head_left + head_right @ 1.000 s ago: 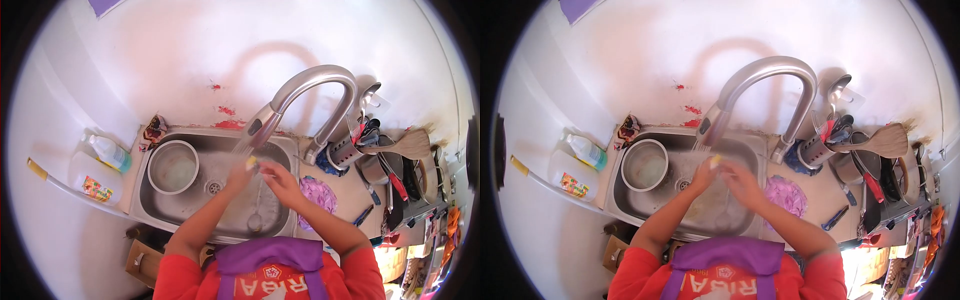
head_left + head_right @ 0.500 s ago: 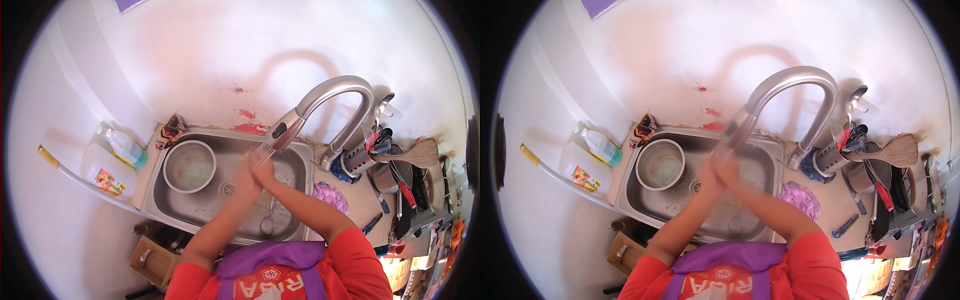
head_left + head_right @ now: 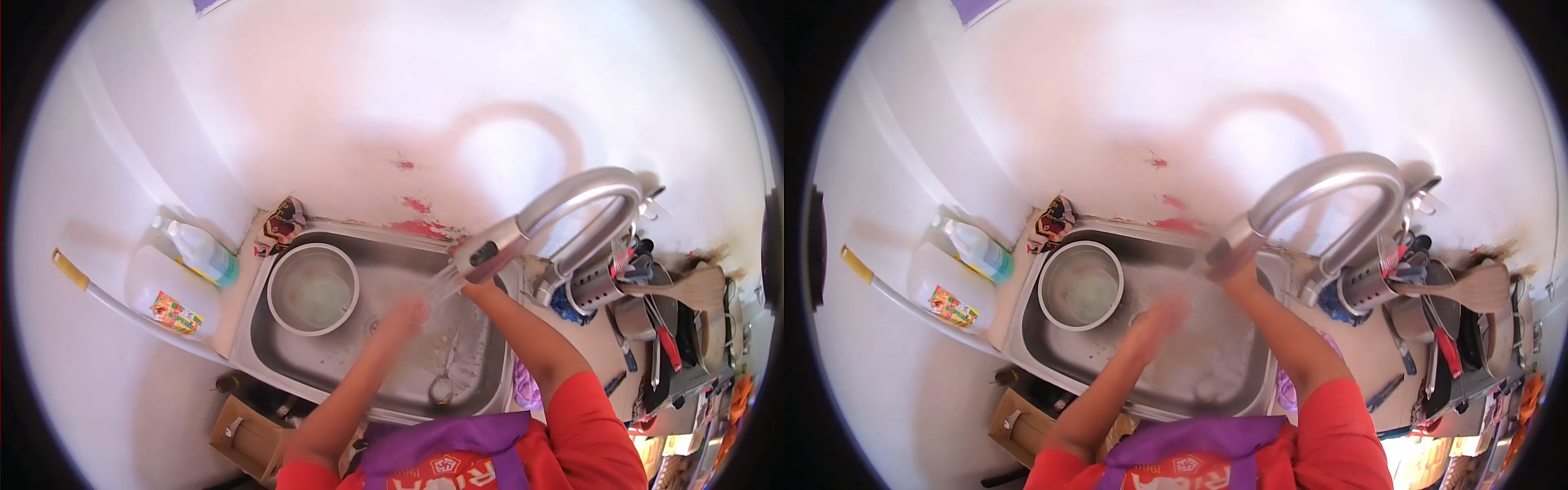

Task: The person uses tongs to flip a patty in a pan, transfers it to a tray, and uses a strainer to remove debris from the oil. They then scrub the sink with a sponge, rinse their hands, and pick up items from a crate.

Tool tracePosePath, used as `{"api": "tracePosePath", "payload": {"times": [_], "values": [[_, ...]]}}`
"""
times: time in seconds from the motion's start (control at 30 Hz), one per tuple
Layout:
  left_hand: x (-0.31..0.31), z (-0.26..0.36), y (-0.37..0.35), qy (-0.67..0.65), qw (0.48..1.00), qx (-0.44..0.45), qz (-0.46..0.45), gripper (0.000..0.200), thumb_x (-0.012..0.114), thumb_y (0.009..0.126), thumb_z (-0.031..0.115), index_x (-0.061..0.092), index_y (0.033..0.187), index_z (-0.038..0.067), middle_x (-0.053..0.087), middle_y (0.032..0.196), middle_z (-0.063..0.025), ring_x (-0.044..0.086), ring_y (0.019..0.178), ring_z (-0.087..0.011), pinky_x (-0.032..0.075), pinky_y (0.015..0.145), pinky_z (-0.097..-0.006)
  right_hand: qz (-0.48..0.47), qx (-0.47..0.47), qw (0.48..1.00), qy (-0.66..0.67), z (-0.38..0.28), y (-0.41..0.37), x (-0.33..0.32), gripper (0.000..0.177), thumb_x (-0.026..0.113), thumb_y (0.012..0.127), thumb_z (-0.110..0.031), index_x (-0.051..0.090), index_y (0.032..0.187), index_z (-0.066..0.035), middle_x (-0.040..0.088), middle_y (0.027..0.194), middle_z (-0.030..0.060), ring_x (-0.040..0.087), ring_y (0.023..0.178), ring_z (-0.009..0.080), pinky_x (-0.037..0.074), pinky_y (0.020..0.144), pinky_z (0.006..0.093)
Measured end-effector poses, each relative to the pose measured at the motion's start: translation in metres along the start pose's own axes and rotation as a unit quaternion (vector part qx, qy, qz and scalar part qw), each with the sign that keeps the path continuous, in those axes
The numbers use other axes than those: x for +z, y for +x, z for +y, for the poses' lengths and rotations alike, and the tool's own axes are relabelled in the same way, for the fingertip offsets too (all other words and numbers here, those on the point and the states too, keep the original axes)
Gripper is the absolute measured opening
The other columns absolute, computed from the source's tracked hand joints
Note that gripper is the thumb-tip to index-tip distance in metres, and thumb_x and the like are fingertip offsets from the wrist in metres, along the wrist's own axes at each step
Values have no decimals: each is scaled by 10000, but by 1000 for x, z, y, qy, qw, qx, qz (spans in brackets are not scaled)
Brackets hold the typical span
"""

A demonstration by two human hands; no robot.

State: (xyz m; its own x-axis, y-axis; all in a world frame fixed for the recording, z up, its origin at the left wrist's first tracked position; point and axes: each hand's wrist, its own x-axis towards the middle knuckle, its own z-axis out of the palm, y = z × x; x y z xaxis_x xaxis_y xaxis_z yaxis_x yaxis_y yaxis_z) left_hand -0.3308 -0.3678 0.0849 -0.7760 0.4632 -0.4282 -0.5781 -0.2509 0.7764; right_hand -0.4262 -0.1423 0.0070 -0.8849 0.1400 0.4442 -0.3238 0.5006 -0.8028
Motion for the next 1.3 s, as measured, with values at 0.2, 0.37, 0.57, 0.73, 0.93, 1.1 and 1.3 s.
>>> {"api": "tracePosePath", "payload": {"times": [0.2, 0.37, 0.57, 0.73, 0.93, 1.1, 1.3], "values": [[-22, -47, 3, -95, 995, -7, 33, 497, 402, 955, 388, 391, 1342, 76, 489, 1290, -99, 474, 1171, -209, 348, 987, -366, -53, -264, 907, -323, -62, 38, 65, 276, 521, 738, -121, 577, 1006, -85, 518, 1121, 101, 490, 1010, 296, 412, 836, 403], [-21, -50, 0, -126, 992, -6, 9, 472, 402, 952, 361, 403, 1328, 77, 518, 1256, -89, 494, 1145, -194, 371, 957, -350, -137, -346, 865, -336, -94, 46, 56, 326, 516, 749, -123, 577, 1068, -97, 508, 1144, 92, 484, 1032, 301, 382, 874, 434], [-36, -41, -15, -163, 985, 37, 36, 501, 463, 938, 371, 397, 1338, 76, 489, 1295, -103, 444, 1212, -243, 307, 1029, -414, -113, -279, 841, -450, -45, 7, -22, 370, 523, 760, -133, 570, 1126, -116, 525, 1112, 79, 485, 1054, 285, 368, 879, 430], [-27, -48, -20, -166, 985, 7, 35, 457, 439, 937, 333, 414, 1315, 77, 516, 1255, -84, 483, 1151, -194, 359, 959, -363, -130, -296, 836, -443, -37, 24, 26, 381, 513, 764, -132, 565, 1141, -128, 521, 1122, 64, 491, 1044, 269, 376, 870, 412], [-29, -57, -27, -151, 986, 25, 59, 462, 498, 922, 336, 438, 1307, 87, 521, 1265, -96, 476, 1183, -241, 332, 1007, -403, -152, -309, 812, -472, -59, 15, 3, 418, 508, 775, -159, 544, 1191, -137, 515, 1143, 62, 494, 1037, 261, 418, 833, 413], [-49, -72, -24, -149, 985, 37, 80, 454, 499, 917, 303, 433, 1307, 82, 527, 1254, -109, 483, 1177, -249, 333, 1009, -397, -166, -281, 802, -500, -50, -34, -82, 325, 489, 820, -103, 565, 1133, -57, 575, 1091, 151, 538, 1055, 310, 425, 863, 438], [-59, -76, -17, -158, 982, 5, 99, 448, 486, 916, 283, 413, 1307, 78, 521, 1251, -117, 491, 1160, -249, 366, 984, -373, -156, -132, 951, -231, -56, -56, -5, 307, 559, 820, -117, 564, 1115, -33, 581, 1052, 179, 545, 1013, 327, 419, 889, 394]]}}
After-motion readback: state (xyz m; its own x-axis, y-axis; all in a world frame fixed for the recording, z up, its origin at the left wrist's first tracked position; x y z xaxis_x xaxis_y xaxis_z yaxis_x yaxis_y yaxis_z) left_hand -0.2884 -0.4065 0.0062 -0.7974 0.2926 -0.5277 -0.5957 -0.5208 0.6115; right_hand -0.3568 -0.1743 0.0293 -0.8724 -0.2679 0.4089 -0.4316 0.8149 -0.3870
